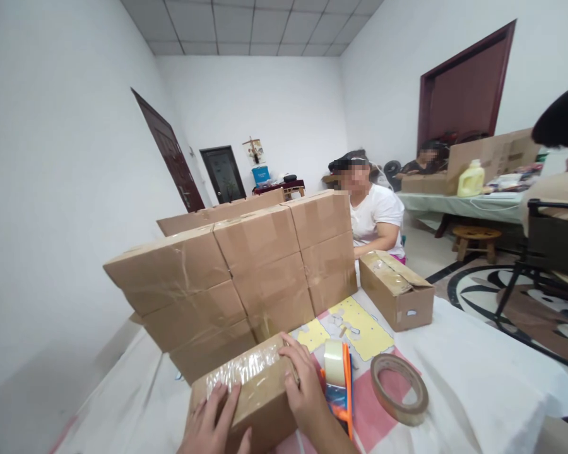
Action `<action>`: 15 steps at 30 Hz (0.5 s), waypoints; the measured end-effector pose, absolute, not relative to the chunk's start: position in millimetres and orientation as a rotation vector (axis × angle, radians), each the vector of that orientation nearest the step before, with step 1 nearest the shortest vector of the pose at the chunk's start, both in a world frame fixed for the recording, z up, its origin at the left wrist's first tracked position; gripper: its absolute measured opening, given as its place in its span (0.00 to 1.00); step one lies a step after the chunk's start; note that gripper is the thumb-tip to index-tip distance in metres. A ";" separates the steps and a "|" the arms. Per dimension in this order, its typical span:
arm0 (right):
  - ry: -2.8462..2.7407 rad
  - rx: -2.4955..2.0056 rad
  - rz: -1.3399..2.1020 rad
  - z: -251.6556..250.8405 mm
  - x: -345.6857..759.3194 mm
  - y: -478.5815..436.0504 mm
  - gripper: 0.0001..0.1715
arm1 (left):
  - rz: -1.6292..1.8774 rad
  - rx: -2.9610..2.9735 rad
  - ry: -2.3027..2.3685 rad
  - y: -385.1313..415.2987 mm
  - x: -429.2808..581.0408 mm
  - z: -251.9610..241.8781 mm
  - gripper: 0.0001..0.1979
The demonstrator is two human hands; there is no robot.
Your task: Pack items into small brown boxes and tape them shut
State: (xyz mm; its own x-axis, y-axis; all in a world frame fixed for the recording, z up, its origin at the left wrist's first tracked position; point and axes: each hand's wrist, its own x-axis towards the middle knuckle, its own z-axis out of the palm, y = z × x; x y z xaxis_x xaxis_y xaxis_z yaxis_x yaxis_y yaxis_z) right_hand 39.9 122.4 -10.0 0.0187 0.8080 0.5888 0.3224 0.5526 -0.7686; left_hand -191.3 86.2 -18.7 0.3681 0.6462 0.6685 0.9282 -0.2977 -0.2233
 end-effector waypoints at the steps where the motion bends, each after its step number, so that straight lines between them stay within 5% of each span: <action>1: -1.559 -0.985 0.479 -12.2 39.7 123.1 0.19 | -0.646 -2.040 -1.358 84.3 -189.6 -15.9 0.24; 15: -1.559 -0.955 0.341 -10.5 39.0 125.6 0.20 | -0.703 -2.064 -1.307 80.9 -192.9 -1.7 0.22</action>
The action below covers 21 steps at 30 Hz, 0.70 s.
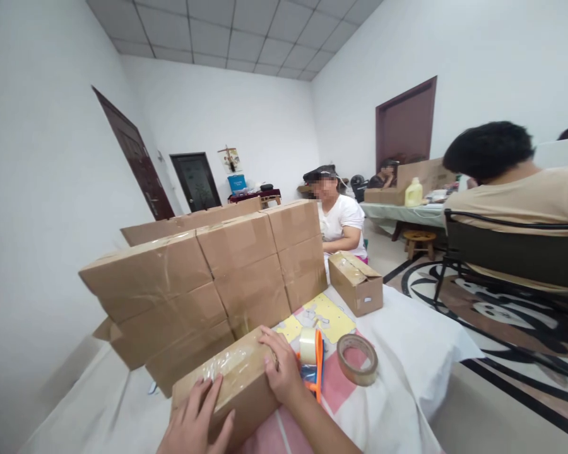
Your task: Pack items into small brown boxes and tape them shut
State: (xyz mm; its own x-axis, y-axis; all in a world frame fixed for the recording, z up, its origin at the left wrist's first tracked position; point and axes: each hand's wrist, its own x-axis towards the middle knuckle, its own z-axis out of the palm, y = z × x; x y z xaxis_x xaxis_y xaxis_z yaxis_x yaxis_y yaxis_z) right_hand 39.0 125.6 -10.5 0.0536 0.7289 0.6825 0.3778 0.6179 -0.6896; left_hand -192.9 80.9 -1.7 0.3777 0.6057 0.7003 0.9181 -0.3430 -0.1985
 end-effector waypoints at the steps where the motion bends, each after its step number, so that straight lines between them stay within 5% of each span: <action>1: -1.561 -0.957 0.339 -9.2 38.8 124.9 0.20 | -0.698 -2.066 -1.294 81.4 -193.5 -1.9 0.22; 21: -1.543 -1.012 0.563 20.5 44.8 100.6 0.25 | -0.718 -2.056 -1.581 53.9 -167.1 24.8 0.26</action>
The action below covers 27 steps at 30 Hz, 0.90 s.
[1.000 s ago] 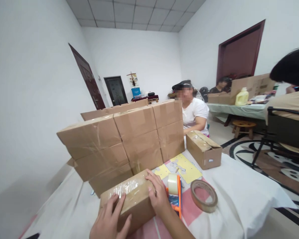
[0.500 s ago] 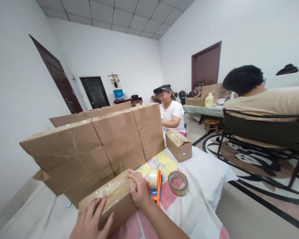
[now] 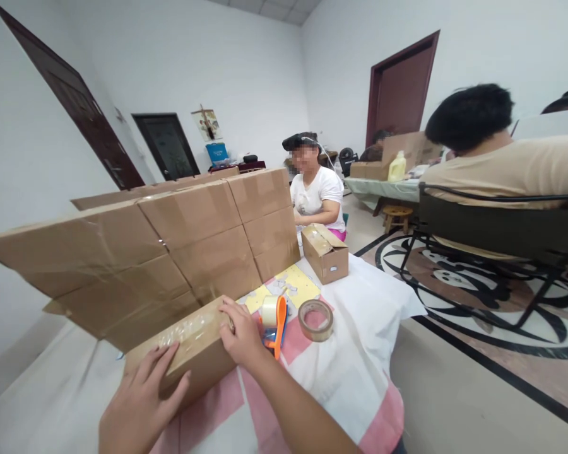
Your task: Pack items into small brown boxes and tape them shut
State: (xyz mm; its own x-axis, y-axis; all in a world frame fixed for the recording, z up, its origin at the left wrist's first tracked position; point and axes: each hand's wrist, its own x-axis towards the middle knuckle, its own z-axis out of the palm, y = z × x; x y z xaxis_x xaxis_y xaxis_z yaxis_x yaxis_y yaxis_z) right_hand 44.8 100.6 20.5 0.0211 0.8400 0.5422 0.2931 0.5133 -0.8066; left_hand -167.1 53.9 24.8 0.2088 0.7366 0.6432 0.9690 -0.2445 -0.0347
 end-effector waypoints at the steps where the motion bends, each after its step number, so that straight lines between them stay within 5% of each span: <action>1: -1.539 -1.003 0.565 19.8 44.8 100.9 0.25 | -0.711 -2.052 -1.587 52.3 -165.3 26.5 0.26; 27: -1.475 -0.978 0.610 16.8 43.0 100.0 0.27 | -0.585 -2.044 -1.641 48.7 -166.2 29.0 0.23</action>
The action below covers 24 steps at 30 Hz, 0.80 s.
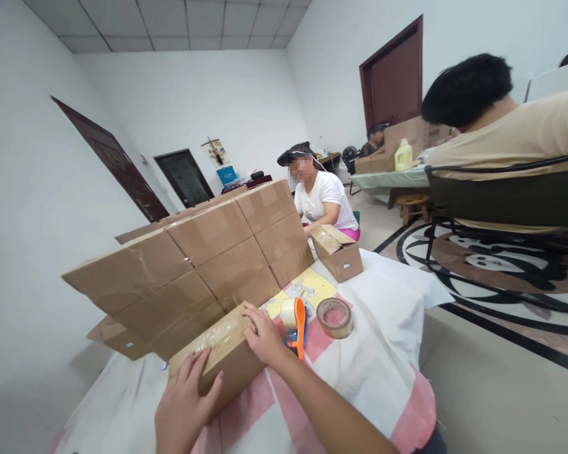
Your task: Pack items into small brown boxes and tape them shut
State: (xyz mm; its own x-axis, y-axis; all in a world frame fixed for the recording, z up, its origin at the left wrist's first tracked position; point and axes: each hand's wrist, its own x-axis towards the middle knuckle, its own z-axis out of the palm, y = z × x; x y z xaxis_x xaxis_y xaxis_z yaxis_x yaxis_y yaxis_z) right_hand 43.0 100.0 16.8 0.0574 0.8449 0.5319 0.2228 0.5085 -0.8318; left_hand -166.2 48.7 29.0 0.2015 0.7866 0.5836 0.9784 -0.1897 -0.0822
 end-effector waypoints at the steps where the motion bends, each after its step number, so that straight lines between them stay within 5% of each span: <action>1: -1.469 -0.975 0.613 16.7 42.8 99.9 0.27 | -0.587 -2.044 -1.650 47.8 -165.4 29.8 0.23; 24: -1.460 -0.957 0.611 10.9 40.8 101.8 0.25 | -0.626 -2.046 -1.619 50.6 -168.9 26.5 0.23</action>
